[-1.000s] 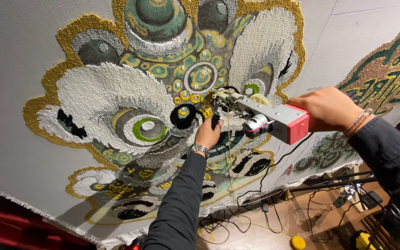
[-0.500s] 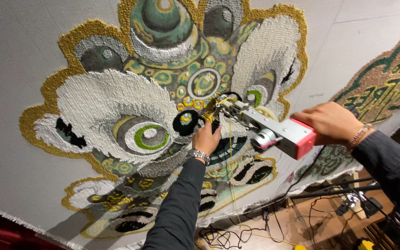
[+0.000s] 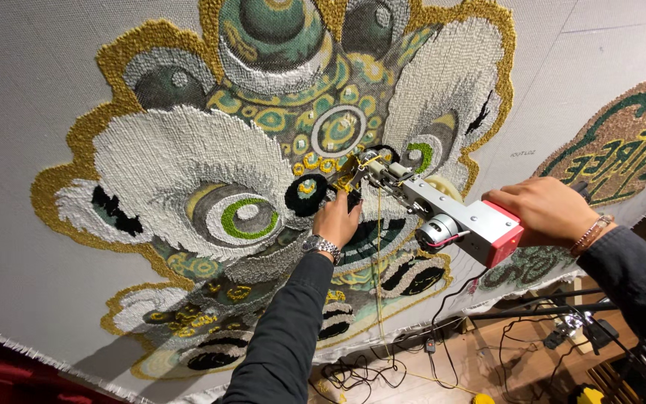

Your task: The person uses a tufting gun to apply yellow yarn into a pre-drawn design on a large canvas. They guide the tool with their right hand and manage the yarn with their left hand, working on the eye area of a stylized lion head pattern.

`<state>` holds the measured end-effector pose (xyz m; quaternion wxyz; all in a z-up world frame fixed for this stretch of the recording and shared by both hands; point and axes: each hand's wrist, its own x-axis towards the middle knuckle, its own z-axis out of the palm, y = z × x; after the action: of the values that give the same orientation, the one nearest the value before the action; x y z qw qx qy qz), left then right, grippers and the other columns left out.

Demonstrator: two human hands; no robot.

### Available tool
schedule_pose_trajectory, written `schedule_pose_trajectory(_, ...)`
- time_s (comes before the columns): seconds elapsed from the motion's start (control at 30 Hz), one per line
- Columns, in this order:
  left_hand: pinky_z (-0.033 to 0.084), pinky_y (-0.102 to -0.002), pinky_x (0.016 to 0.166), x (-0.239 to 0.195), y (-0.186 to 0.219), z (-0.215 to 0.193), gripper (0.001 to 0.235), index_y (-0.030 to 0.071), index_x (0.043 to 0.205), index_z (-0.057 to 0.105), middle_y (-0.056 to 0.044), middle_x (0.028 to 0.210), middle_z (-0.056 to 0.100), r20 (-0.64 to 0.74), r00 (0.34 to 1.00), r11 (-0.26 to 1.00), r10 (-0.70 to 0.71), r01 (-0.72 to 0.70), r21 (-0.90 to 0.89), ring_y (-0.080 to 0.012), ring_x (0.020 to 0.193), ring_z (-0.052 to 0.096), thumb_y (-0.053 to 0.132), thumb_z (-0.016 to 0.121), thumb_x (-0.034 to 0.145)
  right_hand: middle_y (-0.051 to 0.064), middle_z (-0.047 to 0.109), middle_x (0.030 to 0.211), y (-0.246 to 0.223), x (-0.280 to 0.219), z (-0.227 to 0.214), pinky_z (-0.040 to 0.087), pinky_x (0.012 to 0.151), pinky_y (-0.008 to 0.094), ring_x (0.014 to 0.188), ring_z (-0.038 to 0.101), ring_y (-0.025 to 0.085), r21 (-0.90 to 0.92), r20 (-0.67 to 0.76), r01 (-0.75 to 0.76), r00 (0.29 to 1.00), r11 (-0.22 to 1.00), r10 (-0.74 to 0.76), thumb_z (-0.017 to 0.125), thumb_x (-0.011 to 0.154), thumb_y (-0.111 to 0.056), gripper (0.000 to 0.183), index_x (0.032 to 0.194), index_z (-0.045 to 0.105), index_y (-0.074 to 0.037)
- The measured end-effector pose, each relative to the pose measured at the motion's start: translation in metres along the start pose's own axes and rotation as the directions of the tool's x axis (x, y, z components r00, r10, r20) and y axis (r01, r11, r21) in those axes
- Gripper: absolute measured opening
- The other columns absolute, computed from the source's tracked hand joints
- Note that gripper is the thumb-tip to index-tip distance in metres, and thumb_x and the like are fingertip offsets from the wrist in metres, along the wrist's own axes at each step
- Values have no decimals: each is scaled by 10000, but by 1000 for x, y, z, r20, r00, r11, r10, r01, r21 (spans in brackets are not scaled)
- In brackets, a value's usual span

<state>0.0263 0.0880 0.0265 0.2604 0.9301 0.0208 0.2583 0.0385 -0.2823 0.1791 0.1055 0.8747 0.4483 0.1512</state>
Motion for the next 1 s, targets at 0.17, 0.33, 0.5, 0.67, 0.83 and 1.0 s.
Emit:
schedule_pose_trajectory(0.17, 588, -441, 581, 4, -1, -5, 400, -26, 1127, 594, -229, 716, 718, 76, 997, 999, -31, 32, -13, -362, 649, 743, 341, 636, 974, 94, 735, 972, -2, 1, 2, 570, 733, 440, 824, 719, 317, 23, -13, -9, 1000, 1000, 9, 727, 709, -366, 583, 1246, 620, -166)
schedule_pose_trajectory(0.33, 581, -474, 590, 1, -1, -10, 373, -5, 1085, 611, -239, 747, 713, 7, 1000, 998, 26, -27, 55, -400, 679, 731, 335, 673, 945, 73, 745, 955, 3, -3, 19, 569, 749, 430, 862, 721, 301, 62, 10, -64, 998, 996, 63, 718, 750, -363, 522, 1234, 629, -187)
schedule_pose_trajectory(0.5, 596, -483, 592, 2, 1, -19, 398, 14, 1133, 589, -243, 768, 712, 72, 996, 996, -50, 44, 77, -401, 687, 735, 363, 652, 951, 64, 758, 1061, 12, -2, 46, 566, 741, 430, 869, 725, 303, 106, -56, -86, 994, 991, 92, 612, 855, -257, 396, 1244, 635, -186)
schedule_pose_trajectory(0.67, 584, -506, 614, 2, 1, -27, 385, 8, 1039, 603, -249, 792, 714, 46, 999, 995, 0, -5, 103, -422, 713, 722, 378, 662, 948, 138, 743, 981, 12, -8, 55, 549, 709, 469, 856, 692, 379, 222, -155, -27, 986, 975, 63, 750, 651, -410, 655, 1234, 621, -141)
schedule_pose_trajectory(0.83, 586, -509, 627, 2, 2, -31, 392, 4, 1029, 606, -254, 794, 713, 37, 999, 996, 24, -27, 85, -428, 723, 723, 386, 649, 950, 164, 723, 840, -2, -8, 49, 542, 683, 479, 822, 682, 399, 321, -94, -109, 985, 941, 147, 843, 643, -447, 604, 1124, 650, -136)
schedule_pose_trajectory(1.0, 586, -513, 641, 2, 4, -36, 413, -7, 1030, 607, -260, 794, 714, 44, 999, 994, 27, -31, 103, -427, 726, 724, 399, 632, 959, 192, 691, 735, -14, -9, 49, 538, 622, 468, 729, 680, 413, 461, -138, -129, 967, 878, 214, 821, 652, -341, 488, 1049, 665, -105)
